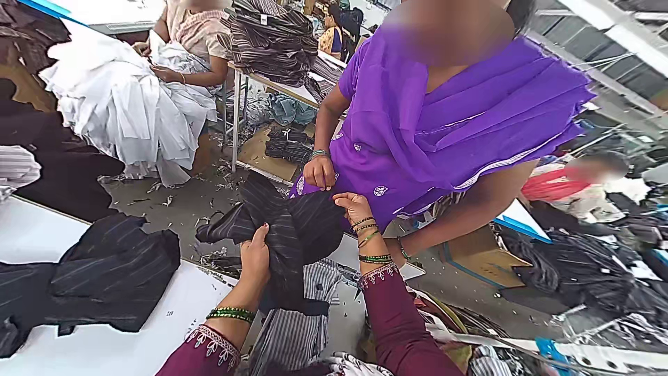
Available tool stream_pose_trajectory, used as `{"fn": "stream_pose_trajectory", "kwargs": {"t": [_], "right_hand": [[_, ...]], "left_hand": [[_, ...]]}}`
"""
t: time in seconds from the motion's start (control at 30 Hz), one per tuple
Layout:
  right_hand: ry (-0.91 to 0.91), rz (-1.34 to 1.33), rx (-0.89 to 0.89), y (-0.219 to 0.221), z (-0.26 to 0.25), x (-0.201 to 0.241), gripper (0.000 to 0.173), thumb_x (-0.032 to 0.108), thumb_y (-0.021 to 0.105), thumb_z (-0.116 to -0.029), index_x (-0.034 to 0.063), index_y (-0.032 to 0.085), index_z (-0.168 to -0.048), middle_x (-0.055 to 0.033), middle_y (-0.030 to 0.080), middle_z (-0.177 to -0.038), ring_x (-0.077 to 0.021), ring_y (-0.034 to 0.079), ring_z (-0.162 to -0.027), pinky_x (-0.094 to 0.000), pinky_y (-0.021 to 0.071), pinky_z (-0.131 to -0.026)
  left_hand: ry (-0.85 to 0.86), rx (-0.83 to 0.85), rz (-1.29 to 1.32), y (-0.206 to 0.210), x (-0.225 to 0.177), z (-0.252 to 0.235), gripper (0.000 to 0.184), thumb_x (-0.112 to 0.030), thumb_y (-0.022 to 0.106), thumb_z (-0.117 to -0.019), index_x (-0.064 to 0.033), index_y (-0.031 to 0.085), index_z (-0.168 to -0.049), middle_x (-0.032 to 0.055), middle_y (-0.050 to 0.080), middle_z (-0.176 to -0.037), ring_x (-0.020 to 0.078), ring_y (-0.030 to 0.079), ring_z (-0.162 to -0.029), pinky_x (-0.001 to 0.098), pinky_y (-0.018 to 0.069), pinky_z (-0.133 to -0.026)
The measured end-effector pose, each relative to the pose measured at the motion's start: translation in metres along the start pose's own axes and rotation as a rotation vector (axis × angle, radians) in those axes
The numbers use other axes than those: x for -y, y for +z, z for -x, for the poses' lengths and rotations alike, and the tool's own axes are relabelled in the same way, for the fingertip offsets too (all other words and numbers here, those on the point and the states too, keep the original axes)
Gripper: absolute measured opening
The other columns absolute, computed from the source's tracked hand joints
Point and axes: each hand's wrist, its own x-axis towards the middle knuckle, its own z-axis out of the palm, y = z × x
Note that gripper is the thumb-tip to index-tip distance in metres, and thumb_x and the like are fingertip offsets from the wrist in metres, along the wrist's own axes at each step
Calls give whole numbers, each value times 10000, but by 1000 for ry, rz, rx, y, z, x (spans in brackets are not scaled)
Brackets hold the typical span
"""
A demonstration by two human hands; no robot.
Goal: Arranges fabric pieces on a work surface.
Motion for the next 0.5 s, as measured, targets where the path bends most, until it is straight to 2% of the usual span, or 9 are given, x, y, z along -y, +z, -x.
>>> {"fn": "stream_pose_trajectory", "kwargs": {"t": [0.2,0.3,0.5], "right_hand": [[24,41,9,-1,1,1,223,-70,530,-936,-45,697,-1081,-85,696,-984,-82,584,-726,-252,468,-607],[5,23,0,0,1,-3,241,-82,518,-912,-41,707,-1056,-67,709,-962,-57,563,-664,-229,436,-552],[9,22,2,-1,1,-4,272,-96,489,-897,-35,708,-1047,-61,707,-956,-50,530,-629,-227,409,-531]], "left_hand": [[1,-5,16,1,2,-1,129,-83,541,-1043,14,578,-1120,28,683,-891,32,680,-784,221,576,-737],[4,-4,19,0,2,-1,126,-80,539,-1043,15,585,-1113,30,685,-881,36,683,-781,224,576,-736],[11,-2,18,0,1,-1,124,-84,541,-1043,15,585,-1104,29,685,-878,32,681,-778,223,577,-736]]}}
